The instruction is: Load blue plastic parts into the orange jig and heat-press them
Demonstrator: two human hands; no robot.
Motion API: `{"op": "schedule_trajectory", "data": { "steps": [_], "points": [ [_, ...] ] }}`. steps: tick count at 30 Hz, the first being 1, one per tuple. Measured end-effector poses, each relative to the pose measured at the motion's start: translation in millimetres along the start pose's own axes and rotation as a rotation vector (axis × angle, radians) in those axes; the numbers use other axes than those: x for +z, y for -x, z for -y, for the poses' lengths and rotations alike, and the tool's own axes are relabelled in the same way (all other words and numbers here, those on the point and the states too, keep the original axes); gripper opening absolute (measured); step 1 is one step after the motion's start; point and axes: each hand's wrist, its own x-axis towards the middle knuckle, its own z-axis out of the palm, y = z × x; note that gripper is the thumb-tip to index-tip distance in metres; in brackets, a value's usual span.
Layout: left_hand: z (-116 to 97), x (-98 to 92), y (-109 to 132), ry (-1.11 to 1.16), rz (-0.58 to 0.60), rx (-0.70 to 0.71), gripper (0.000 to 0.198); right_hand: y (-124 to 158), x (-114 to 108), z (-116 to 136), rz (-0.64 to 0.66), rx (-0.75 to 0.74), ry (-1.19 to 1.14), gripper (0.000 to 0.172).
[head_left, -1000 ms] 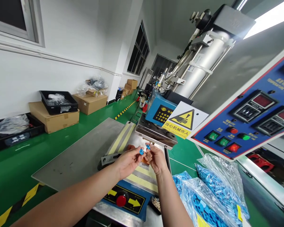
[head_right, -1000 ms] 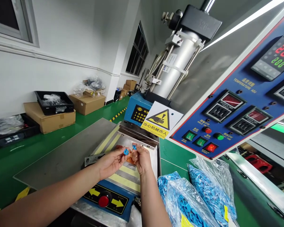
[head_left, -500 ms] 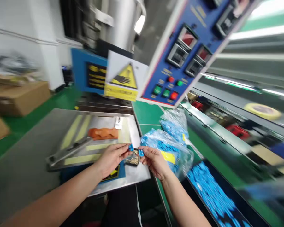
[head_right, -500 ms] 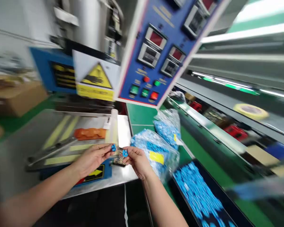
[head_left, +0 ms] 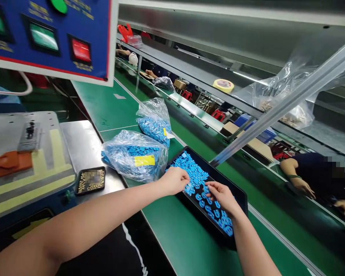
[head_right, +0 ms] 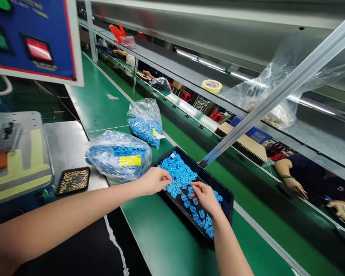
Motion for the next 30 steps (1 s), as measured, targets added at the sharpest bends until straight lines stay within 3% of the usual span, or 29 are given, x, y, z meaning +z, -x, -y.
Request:
{"op": "schedule_trajectory", "data": {
  "steps": [4, 7, 9, 12, 15, 17, 20, 24, 27, 30],
  "points": [
    [21.0, 52.7, -27.4, 0.122, 0.016, -0.051, 0.041, -2.1, -12.9, -19.8, 0.198, 0.050, 0.167, 0.020],
    [36.6, 69.5, -35.8, 0.245, -0.025, -0.092, 0.044, -2.3, -19.7, -24.7, 0.328, 0.044, 0.308, 0.014],
    [40.5, 67.0, -36.6, 0.163, -0.015, -0.037, 0.043, -2.8, -24.7, -21.5, 0.238, -0.013, 0.444, 0.014],
    [34.1, 47.3, -26.7, -0.030, 0.030, 0.113, 0.035, -2.8, -26.9, -5.7, 0.063, -0.130, 0.607, 0.018],
    [24.0, 16.8, 2.1, -0.065, 0.023, 0.202, 0.022, 0.8, -14.4, 21.3, 0.082, -0.248, 0.602, 0.019],
    [23.5, -5.4, 31.6, -0.043, 0.006, 0.234, 0.020, 5.5, 4.5, 43.2, 0.150, -0.314, 0.527, 0.019],
    [36.2, -35.1, 82.0, -0.021, -0.037, 0.208, 0.016, 11.7, 47.1, 77.4, 0.357, -0.391, 0.406, 0.020],
    [65.1, -62.2, 136.9, -0.341, -0.070, 0.260, 0.021, 0.2, 122.0, 117.7, 0.568, -0.664, 0.364, 0.022],
    [83.4, -76.4, 166.0, -0.555, -0.141, 0.278, 0.026, -33.1, 184.5, 140.1, 0.550, -0.810, 0.510, 0.025],
    [98.1, -89.4, 190.9, -0.646, -0.242, 0.273, 0.025, -75.1, 239.1, 151.6, 0.423, -0.698, 0.933, 0.025]
  ]
}}
